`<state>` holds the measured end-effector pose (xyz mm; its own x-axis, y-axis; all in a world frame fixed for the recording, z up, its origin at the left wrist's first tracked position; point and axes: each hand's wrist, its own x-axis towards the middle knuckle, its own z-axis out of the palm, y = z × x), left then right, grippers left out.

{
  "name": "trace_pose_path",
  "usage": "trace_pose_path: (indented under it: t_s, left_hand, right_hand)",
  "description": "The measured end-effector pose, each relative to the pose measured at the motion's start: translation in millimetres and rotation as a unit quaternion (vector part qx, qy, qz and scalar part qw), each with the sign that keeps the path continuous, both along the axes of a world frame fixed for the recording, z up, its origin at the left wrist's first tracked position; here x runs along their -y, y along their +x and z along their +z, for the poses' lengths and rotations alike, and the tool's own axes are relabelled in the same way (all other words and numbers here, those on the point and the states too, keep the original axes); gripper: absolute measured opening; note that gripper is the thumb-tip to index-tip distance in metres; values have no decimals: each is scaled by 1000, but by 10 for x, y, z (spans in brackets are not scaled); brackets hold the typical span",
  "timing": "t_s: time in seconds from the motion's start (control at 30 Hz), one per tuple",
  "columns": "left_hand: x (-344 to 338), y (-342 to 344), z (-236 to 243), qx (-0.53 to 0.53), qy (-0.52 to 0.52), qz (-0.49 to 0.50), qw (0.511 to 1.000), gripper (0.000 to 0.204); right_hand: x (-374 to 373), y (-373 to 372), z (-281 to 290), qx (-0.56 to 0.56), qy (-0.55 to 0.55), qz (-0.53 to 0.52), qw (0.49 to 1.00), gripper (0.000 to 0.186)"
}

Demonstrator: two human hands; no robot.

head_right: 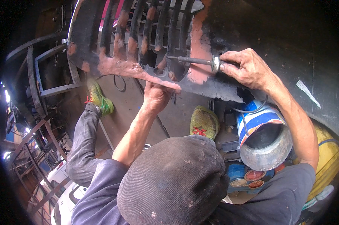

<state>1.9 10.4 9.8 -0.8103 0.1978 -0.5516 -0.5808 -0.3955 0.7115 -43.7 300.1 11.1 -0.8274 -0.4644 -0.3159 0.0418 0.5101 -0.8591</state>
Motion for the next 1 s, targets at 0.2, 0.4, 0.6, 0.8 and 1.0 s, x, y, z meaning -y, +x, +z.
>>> trace_pose_path:
  t_s: [0.2,0.4,0.6,0.8,1.0]
  left_hand:
    - [21,-1,-5,-9,-9,-14,1000,67]
    - [13,-2,1,-10,2,-7,1000,67]
    - [23,13,-18,-10,12,-1,1000,67]
    - [18,11,10,-20,1,-13,1000,65]
    - [-17,-5,52,1,-18,-15,1000,65]
  right_hand:
    - [-10,-9,21,1,-7,23,1000,27]
    - [4,10,-44,-1,-1,-5,1000,27]
    - [-19,1,-1,-12,-1,7,1000,28]
    - [-23,-10,38,0,-7,24,1000,26]
    - [-58,34,-56,-31,-35,29,998,26]
